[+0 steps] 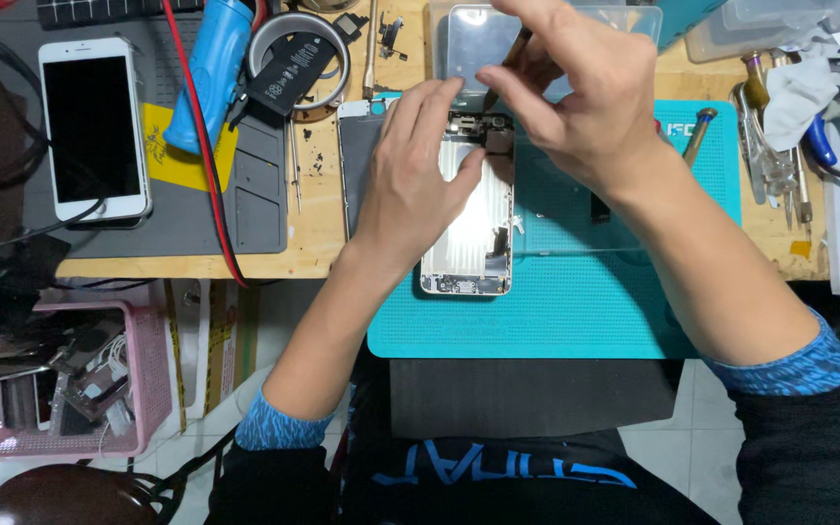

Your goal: The person disassembles a smartphone, using a screwdriver to remove small screws from the phone frame and placing the screws and removed components onto a parts tray on the work mat. They hold the phone frame in one hand while unscrewing and repositioning it repeatedly to access different edges.

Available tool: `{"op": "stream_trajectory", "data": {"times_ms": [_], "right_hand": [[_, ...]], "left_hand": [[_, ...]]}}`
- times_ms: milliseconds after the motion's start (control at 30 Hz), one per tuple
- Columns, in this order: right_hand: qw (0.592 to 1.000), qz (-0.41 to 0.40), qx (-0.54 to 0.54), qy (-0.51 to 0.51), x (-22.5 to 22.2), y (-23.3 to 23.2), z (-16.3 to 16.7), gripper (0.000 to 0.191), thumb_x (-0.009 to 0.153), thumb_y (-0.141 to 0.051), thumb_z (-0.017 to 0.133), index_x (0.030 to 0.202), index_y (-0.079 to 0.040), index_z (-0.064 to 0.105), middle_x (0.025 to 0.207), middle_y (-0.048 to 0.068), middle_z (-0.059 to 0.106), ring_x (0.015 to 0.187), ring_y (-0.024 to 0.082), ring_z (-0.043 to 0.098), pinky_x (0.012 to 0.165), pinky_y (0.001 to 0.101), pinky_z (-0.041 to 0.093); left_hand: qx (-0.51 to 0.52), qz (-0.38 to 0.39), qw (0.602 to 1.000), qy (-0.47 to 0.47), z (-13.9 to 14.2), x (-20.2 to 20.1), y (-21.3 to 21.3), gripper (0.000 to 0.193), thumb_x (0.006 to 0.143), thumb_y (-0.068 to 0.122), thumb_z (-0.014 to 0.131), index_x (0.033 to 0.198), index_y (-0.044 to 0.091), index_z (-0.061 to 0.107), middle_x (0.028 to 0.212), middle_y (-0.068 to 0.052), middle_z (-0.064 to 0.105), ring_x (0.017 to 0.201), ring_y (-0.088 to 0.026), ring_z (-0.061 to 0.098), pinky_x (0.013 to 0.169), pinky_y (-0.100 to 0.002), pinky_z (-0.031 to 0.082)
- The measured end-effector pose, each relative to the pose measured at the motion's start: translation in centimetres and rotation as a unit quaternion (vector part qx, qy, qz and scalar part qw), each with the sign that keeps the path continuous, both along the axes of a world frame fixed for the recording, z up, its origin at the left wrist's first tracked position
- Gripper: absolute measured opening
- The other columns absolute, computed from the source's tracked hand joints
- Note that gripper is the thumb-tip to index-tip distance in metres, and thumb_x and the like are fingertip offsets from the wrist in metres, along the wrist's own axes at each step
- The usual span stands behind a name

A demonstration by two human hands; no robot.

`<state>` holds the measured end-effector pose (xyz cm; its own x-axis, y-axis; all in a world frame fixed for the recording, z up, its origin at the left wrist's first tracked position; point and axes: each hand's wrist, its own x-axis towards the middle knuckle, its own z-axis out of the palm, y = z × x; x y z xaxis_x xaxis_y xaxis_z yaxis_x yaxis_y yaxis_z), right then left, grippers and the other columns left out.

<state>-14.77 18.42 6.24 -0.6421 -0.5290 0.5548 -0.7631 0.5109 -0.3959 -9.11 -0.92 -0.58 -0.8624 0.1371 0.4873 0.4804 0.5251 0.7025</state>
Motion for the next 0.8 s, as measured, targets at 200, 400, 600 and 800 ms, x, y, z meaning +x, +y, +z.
{"op": "stream_trajectory", "data": {"times_ms": [200, 400, 600, 800], "right_hand": [[0.998, 0.046, -0.03, -0.021, 0.48, 0.4, -0.1, 0.045, 0.106, 0.009, 0.071, 0.146, 0.0, 0.053, 0.106, 0.012, 0.074, 0.096, 0.019, 0.078, 0.089, 0.0264, 0.063], [0.996, 0.054, -0.047, -0.047, 0.62, 0.72, -0.51, 0.049, 0.102, 0.01, 0.067, 0.147, -0.001, 0.05, 0.114, 0.015, 0.072, 0.099, 0.021, 0.077, 0.092, 0.0269, 0.064], [0.997, 0.051, -0.047, -0.019, 0.65, 0.56, -0.34, 0.051, 0.104, 0.009, 0.072, 0.148, -0.003, 0.051, 0.105, 0.016, 0.072, 0.095, 0.021, 0.076, 0.086, 0.0266, 0.062], [1.0, -0.017, -0.004, -0.019, 0.6, 0.32, -0.16, 0.051, 0.099, 0.003, 0.084, 0.142, -0.001, 0.057, 0.09, 0.014, 0.073, 0.08, 0.021, 0.075, 0.073, 0.0305, 0.058]], "left_hand": [[0.001, 0.005, 1.0, 0.003, 0.03, 0.03, 0.09, 0.061, 0.089, 0.008, 0.081, 0.141, 0.0, 0.051, 0.139, -0.019, 0.056, 0.13, -0.039, 0.055, 0.112, -0.045, 0.047], [0.001, 0.008, 1.0, 0.002, 0.08, 0.13, 0.18, 0.062, 0.087, 0.007, 0.081, 0.141, -0.001, 0.051, 0.138, -0.019, 0.056, 0.129, -0.039, 0.055, 0.112, -0.045, 0.047], [0.0, 0.007, 1.0, 0.003, 0.18, 0.11, 0.19, 0.061, 0.088, 0.008, 0.081, 0.141, -0.001, 0.051, 0.137, -0.019, 0.056, 0.129, -0.039, 0.056, 0.112, -0.046, 0.047], [0.0, 0.005, 1.0, 0.0, 0.3, 0.21, 0.24, 0.062, 0.087, 0.008, 0.08, 0.141, -0.001, 0.051, 0.137, -0.02, 0.056, 0.129, -0.04, 0.056, 0.111, -0.046, 0.047]]}}
